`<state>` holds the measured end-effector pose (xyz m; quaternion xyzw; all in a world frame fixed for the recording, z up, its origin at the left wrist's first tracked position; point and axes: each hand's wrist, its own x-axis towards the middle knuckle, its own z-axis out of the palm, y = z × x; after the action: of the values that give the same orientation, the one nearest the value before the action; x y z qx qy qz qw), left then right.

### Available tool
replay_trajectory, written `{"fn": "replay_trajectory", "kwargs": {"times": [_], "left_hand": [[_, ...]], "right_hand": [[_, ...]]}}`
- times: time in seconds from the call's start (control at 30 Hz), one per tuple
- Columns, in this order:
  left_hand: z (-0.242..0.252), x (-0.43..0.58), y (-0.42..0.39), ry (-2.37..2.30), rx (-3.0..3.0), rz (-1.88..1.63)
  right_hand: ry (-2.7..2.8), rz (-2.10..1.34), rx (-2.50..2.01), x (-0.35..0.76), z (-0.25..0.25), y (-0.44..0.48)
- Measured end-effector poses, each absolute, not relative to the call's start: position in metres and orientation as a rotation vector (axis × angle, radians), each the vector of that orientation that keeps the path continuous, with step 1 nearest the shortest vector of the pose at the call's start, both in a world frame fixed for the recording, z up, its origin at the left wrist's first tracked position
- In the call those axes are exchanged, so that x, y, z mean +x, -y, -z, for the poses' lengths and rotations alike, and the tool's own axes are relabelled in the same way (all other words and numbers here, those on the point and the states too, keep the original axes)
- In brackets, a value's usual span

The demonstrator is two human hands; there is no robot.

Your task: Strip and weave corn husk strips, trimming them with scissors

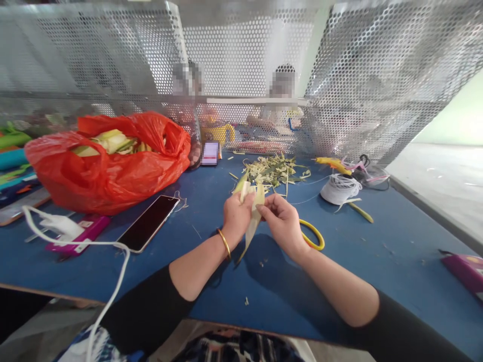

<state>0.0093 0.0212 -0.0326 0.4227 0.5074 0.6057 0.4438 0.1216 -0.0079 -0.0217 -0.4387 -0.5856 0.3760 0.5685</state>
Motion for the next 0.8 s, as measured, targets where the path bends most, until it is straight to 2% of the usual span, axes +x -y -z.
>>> {"fn": "replay_trajectory", "kwargs": {"times": [0.1, 0.4, 0.8], "left_hand": [[0.034, 0.009, -0.022, -1.227, 1.044, -1.530], [0.024, 0.009, -0.021, -1.339, 1.028, -1.526], [0.022, 0.009, -0.021, -1.287, 0.923, -1.507]], "right_hand": [[1.393, -0.849, -1.009, 0.121, 0.021, 0.010], [1.408, -1.279, -0.947, 0.122, 0.017, 0.004], [1.416, -1.127, -0.962, 0.119, 0.021, 0.008]]}}
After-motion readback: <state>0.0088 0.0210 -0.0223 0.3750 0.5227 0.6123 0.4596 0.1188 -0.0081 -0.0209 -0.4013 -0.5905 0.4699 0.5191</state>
